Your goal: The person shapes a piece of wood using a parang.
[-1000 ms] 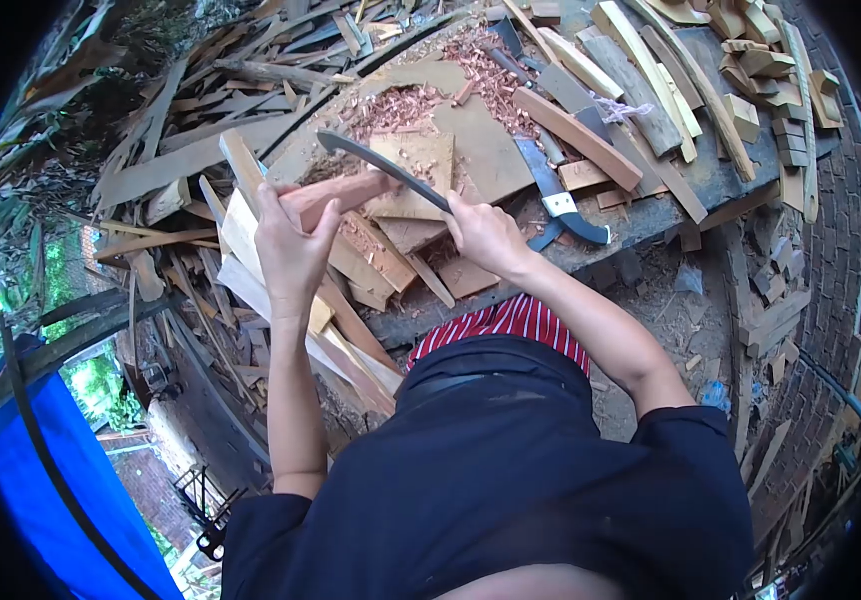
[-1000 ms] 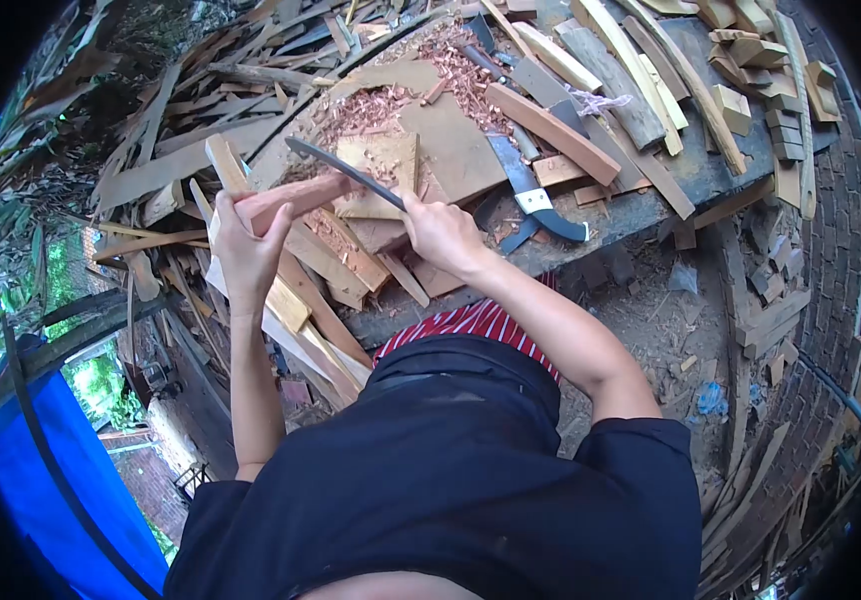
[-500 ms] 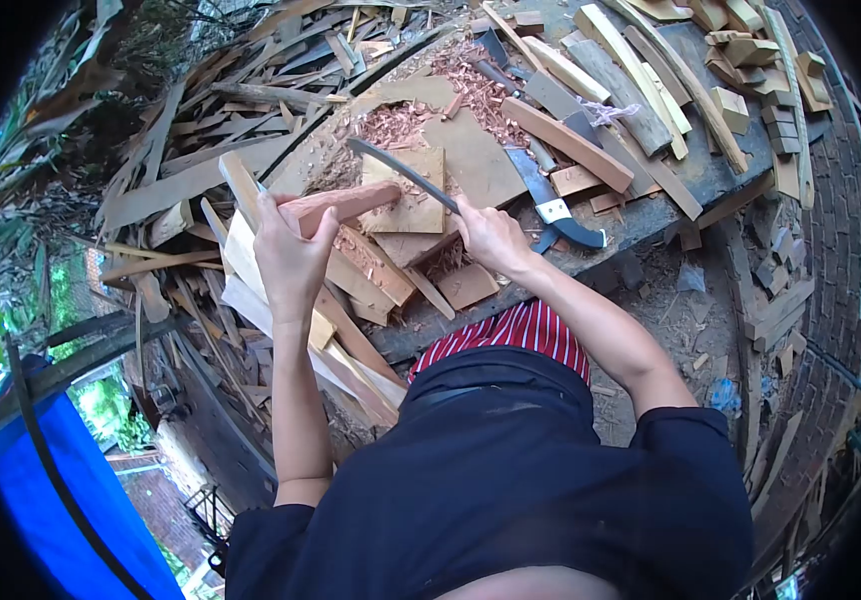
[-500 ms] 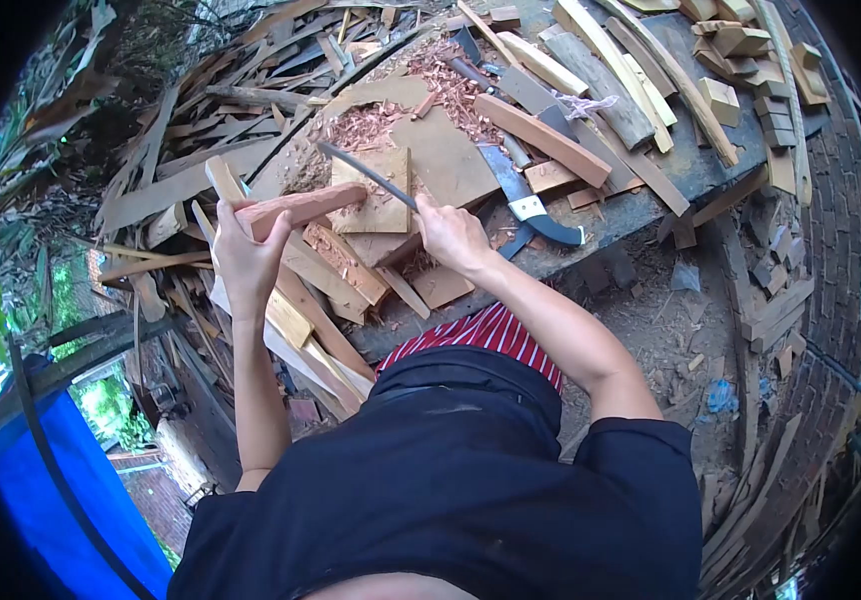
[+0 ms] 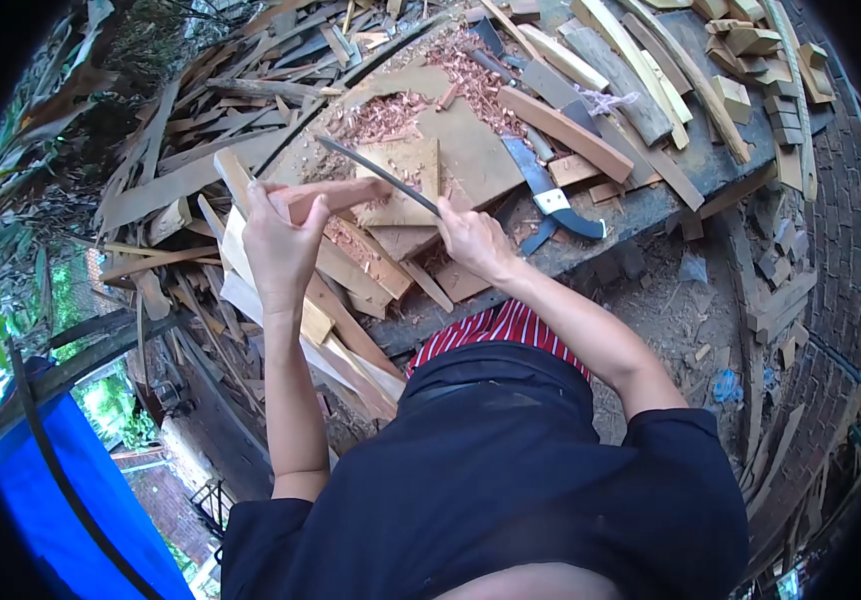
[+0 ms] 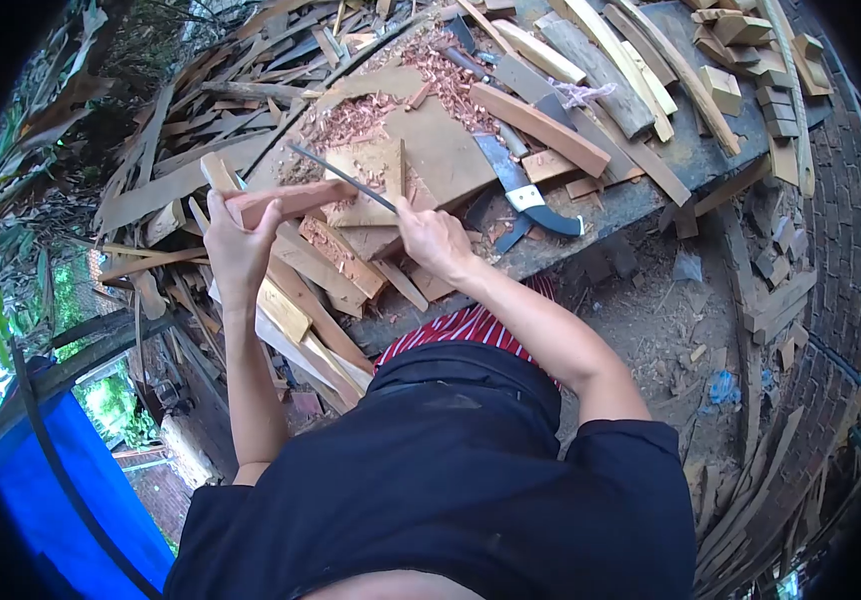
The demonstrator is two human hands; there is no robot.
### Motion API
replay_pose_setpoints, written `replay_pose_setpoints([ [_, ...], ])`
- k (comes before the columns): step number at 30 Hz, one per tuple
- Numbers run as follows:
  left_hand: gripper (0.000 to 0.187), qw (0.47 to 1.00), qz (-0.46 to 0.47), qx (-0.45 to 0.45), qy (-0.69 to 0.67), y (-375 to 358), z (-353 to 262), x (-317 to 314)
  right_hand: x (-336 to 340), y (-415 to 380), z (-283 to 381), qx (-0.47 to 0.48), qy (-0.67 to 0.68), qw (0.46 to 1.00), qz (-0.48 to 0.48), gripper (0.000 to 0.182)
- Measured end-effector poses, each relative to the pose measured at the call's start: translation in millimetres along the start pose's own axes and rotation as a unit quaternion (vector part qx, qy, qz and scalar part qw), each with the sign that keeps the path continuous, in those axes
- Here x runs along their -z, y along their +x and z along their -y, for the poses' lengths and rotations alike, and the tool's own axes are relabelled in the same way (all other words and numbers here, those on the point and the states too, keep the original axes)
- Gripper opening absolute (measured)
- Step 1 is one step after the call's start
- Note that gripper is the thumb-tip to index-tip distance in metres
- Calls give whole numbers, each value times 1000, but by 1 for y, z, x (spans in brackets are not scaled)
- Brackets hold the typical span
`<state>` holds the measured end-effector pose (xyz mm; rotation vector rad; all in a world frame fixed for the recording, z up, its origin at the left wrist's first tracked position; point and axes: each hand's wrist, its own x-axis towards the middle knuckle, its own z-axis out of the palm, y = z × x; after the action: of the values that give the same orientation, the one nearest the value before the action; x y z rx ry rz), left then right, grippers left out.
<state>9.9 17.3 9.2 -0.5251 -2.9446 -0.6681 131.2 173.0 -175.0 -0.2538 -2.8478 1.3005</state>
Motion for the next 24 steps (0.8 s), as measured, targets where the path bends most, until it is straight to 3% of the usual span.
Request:
replay_pose_setpoints([
  [3,43,998,3,40,44,6,-5,0,34,9,41,80,57,993,-67,30],
  [6,45,993,-4,95,67,13,0,-1,49,12,57,95,71,989,-83,32],
  [7,47,994,-12,91,57,13,5,-1,41,12,51,98,71,989,-81,32],
  [9,47,995,-25,75,56,9,17,-3,13,14,28,2,0,1000,20,32],
  [14,46,992,-31,93,75,11,5,-5,10,26,24,33,-34,999,-19,31],
  [16,46,992,-26,98,69,13,-1,-2,40,23,51,82,21,993,-82,30],
  [20,46,994,-35,98,45,13,11,-4,44,19,61,82,84,988,-99,26],
  [22,45,993,-40,105,47,12,14,-4,6,14,25,-15,-71,997,26,27],
  [24,45,997,-41,49,52,12,12,-6,9,18,16,14,-63,998,-6,29],
])
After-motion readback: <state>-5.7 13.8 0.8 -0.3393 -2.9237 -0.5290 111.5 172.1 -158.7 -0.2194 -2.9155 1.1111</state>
